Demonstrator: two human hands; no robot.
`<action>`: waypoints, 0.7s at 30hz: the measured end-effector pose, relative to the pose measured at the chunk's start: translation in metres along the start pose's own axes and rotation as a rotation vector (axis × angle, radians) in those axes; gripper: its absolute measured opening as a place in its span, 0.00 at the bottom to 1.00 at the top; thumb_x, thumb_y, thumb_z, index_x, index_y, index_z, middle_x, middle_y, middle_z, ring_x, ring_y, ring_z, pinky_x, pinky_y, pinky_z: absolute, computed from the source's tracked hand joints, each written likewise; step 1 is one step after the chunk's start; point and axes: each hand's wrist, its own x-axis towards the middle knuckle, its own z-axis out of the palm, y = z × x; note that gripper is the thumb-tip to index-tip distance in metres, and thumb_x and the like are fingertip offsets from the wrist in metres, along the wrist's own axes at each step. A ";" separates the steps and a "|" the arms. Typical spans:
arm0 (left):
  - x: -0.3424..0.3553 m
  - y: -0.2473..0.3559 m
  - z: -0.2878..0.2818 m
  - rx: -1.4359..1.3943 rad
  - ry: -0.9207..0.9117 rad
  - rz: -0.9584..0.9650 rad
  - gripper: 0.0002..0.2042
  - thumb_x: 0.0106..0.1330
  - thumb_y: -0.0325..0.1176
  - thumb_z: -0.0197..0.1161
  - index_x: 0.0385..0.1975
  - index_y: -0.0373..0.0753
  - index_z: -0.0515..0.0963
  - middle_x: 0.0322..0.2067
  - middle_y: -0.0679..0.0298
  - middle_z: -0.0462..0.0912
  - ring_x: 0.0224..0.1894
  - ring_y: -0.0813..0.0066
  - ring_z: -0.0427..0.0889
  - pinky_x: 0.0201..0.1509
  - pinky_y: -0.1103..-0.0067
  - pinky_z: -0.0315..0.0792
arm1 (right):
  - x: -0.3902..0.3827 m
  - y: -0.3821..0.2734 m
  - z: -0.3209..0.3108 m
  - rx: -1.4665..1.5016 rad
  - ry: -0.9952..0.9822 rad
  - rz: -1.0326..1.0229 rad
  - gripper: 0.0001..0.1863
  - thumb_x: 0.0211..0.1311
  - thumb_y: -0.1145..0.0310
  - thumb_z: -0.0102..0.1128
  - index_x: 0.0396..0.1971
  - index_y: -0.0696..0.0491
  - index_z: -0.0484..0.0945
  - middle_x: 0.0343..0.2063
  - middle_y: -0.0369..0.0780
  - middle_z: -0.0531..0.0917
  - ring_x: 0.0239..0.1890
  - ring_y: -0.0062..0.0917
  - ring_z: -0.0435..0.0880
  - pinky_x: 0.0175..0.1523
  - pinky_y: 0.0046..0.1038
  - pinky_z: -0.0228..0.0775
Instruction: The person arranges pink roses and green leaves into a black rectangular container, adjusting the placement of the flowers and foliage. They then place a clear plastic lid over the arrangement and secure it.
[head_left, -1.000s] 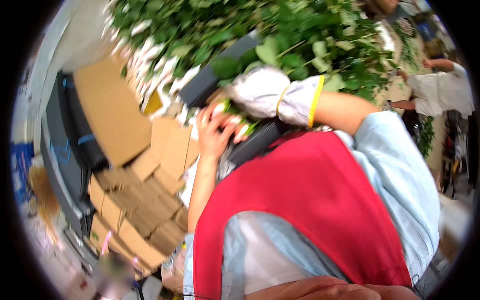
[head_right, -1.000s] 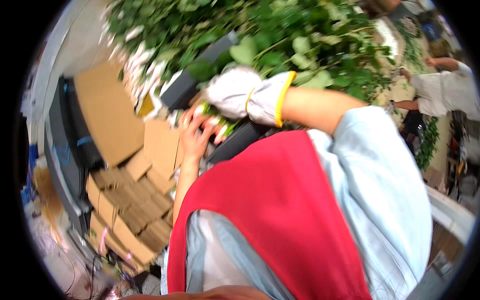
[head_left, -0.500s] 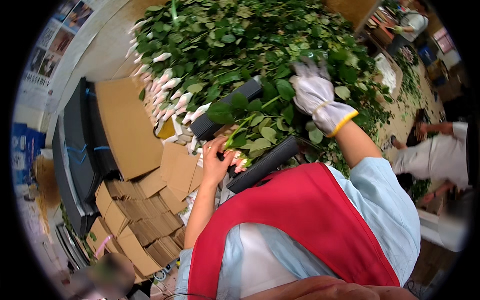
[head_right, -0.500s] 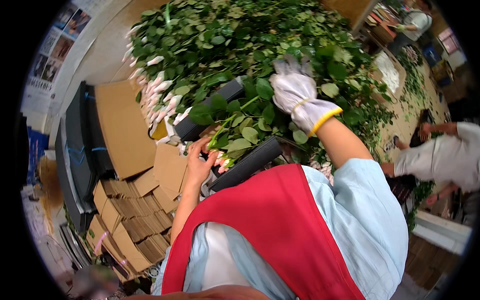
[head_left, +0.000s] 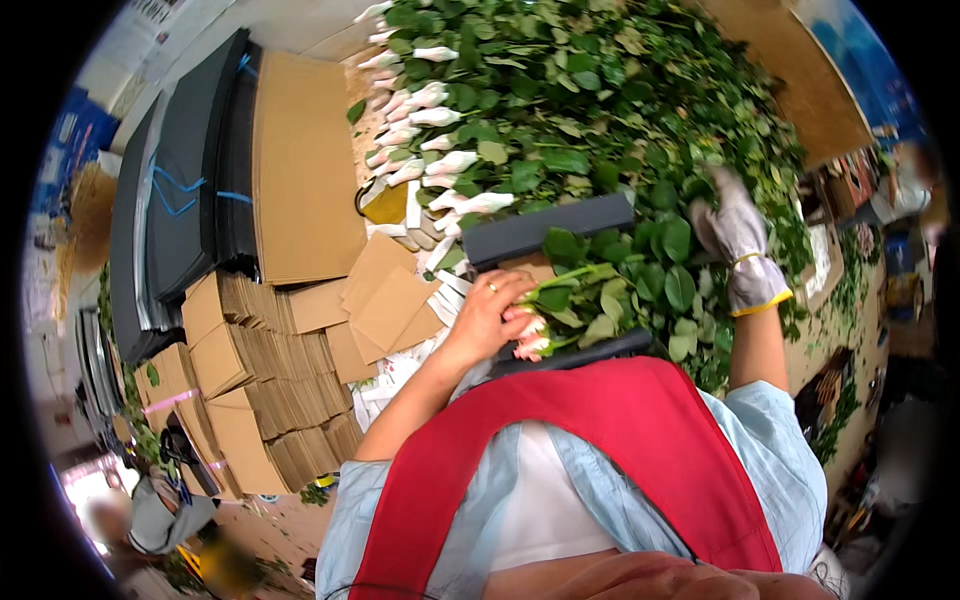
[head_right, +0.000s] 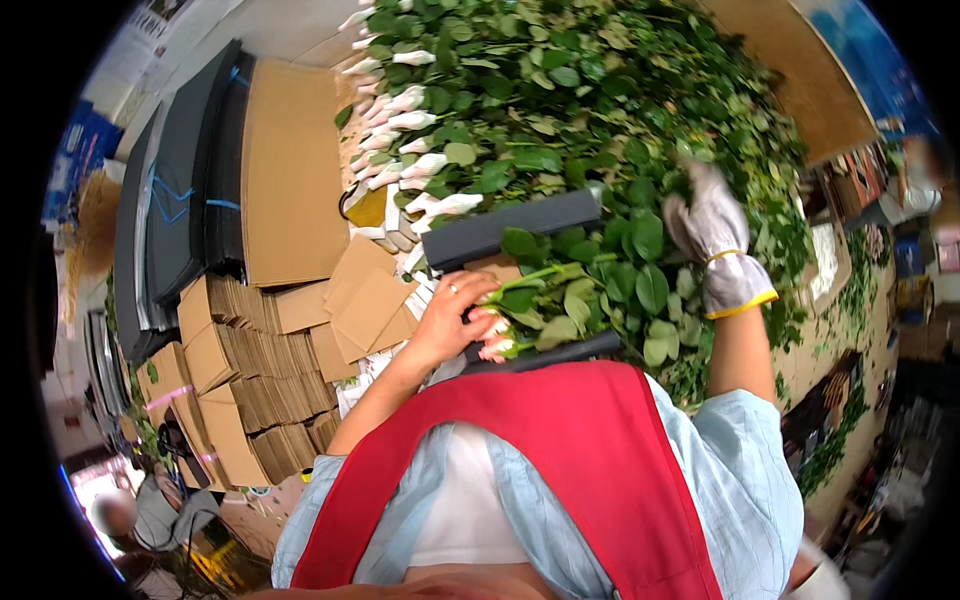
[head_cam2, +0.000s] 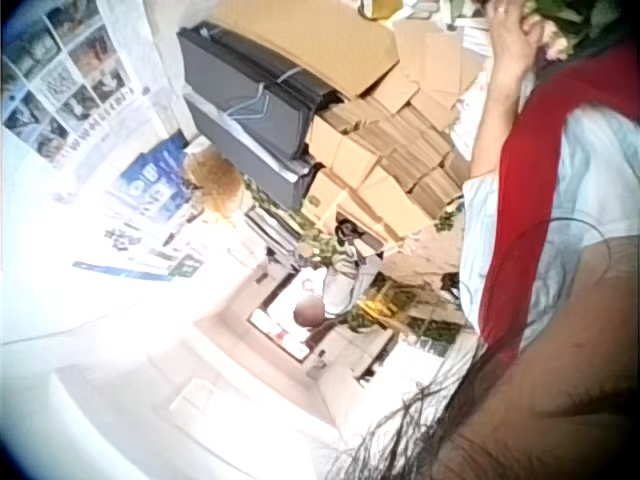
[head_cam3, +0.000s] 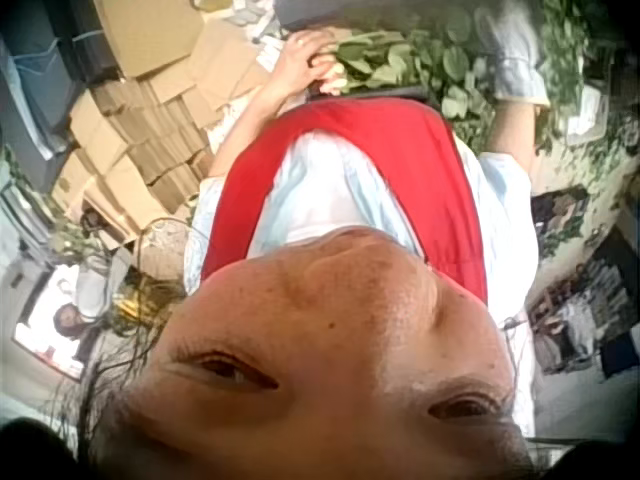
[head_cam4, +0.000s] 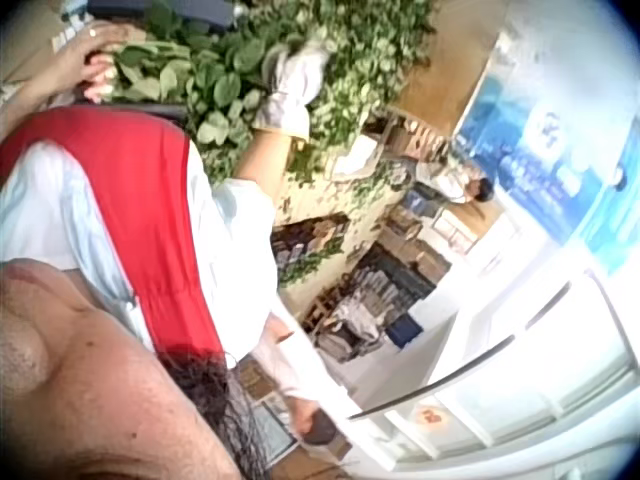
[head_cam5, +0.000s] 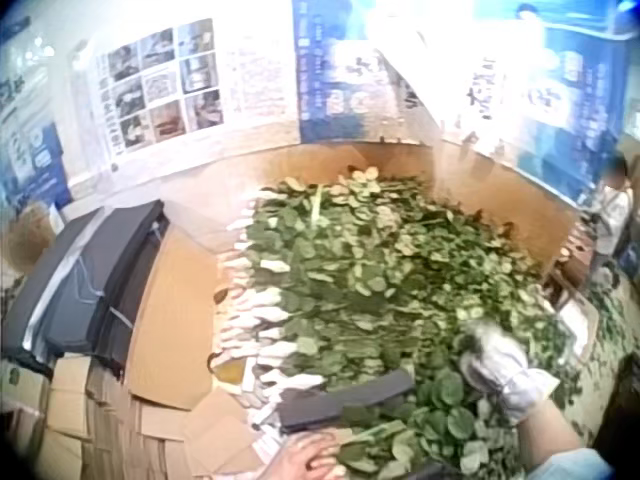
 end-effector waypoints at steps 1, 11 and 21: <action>0.000 -0.005 0.000 -0.032 -0.003 0.026 0.24 0.50 0.30 0.70 0.50 0.41 0.76 0.49 0.58 0.79 0.53 0.54 0.74 0.58 0.66 0.69 | 0.032 -0.035 -0.013 -0.058 0.074 -0.060 0.28 0.52 0.75 0.57 0.58 0.54 0.71 0.53 0.51 0.77 0.55 0.42 0.77 0.57 0.35 0.71; -0.014 -0.019 0.013 -0.140 -0.094 -0.094 0.27 0.47 0.30 0.74 0.52 0.43 0.76 0.53 0.63 0.79 0.56 0.62 0.75 0.59 0.70 0.66 | 0.332 -0.032 0.210 -0.533 -0.217 -0.223 0.10 0.63 0.70 0.47 0.28 0.54 0.79 0.27 0.42 0.82 0.34 0.30 0.84 0.39 0.32 0.77; -0.015 -0.006 0.003 0.064 0.016 -0.066 0.25 0.48 0.31 0.73 0.50 0.42 0.78 0.56 0.57 0.76 0.56 0.54 0.73 0.60 0.64 0.66 | 0.292 -0.106 -0.028 -0.292 0.548 -0.571 0.13 0.59 0.71 0.58 0.45 0.54 0.80 0.39 0.50 0.83 0.41 0.32 0.84 0.41 0.39 0.77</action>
